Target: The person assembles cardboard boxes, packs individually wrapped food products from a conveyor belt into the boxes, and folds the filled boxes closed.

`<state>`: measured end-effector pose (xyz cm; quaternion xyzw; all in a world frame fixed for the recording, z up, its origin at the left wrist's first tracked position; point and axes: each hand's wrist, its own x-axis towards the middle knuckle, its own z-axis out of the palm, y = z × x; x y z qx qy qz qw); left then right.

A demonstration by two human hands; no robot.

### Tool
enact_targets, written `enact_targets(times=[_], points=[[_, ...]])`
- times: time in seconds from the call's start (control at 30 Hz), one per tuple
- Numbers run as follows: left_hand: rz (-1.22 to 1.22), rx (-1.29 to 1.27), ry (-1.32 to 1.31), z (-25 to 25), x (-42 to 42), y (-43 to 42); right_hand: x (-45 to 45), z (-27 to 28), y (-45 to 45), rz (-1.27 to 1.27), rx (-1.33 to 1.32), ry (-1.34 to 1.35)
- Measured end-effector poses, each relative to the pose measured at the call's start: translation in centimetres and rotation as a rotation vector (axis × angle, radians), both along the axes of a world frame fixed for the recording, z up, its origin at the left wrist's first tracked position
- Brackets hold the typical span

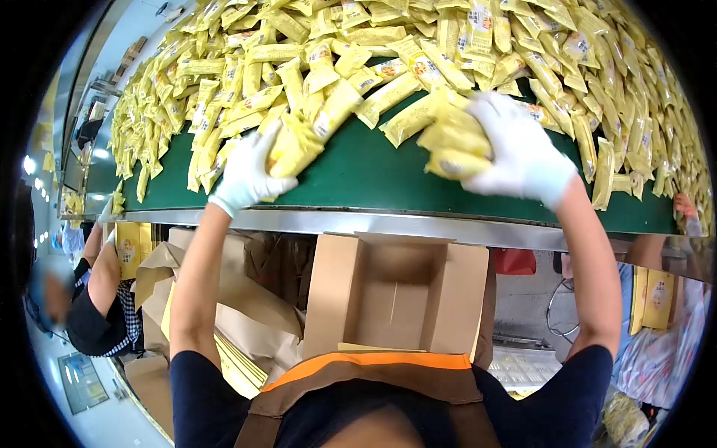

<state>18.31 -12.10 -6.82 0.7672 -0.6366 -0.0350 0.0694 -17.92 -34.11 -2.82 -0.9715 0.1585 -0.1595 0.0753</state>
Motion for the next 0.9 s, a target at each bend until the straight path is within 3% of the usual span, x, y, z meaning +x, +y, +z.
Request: enact_targets(times=[0.07, 0.13, 0.2, 0.23, 0.33, 0.47, 0.53, 0.6, 0.67, 0.73, 0.8, 0.83, 0.9], points=[[0.014, -0.064, -0.103, -1.1, -1.3, 1.4, -2.0, 1.2, 3.0, -0.018, -0.018, -0.012], [0.046, -0.044, -0.083, -0.8, -2.7, 1.9, -4.1, -0.2, 4.0, -0.011, 0.046, 0.192], [0.039, -0.1, -0.118, -1.0, -3.4, 2.1, -5.5, -3.1, 4.1, -0.049, 0.056, 0.172], [0.102, -0.007, -0.075, -0.7, -3.5, 2.0, -5.8, -3.6, 3.9, -0.045, 0.049, 0.149], [0.102, -0.053, -0.097, -0.8, -2.7, 1.1, -5.9, -3.6, 3.9, -0.031, 0.051, 0.177], [0.159, 0.293, 0.046, 1.1, -1.5, -0.2, -5.7, -0.9, 4.0, -0.194, 0.062, 0.124], [0.142, 0.346, -0.049, 1.2, -1.6, -0.7, -6.8, -2.0, 3.2, -0.346, 0.203, 0.081], [0.23, 0.409, -0.066, 1.7, -3.0, -1.4, -7.6, -5.2, 3.2, -0.337, 0.004, 0.13], [0.211, 0.27, -0.067, -0.1, -2.6, -0.4, -7.8, -4.2, 3.6, -0.33, 0.045, 0.219], [0.245, 0.094, 0.048, -1.0, -2.1, 1.1, -7.2, -1.2, 4.1, -0.419, 0.253, 0.271], [0.288, -0.222, 0.377, -2.5, 0.3, 3.4, -8.5, -0.1, 4.0, -0.311, 0.458, -0.176], [0.349, -0.213, 1.01, 1.5, -2.3, 4.5, -8.2, 3.4, 6.0, -0.21, 0.806, -0.154], [0.357, -0.189, 1.43, 5.8, -4.6, 7.2, -6.0, 6.4, 10.7, 0.112, 0.895, 0.032]])
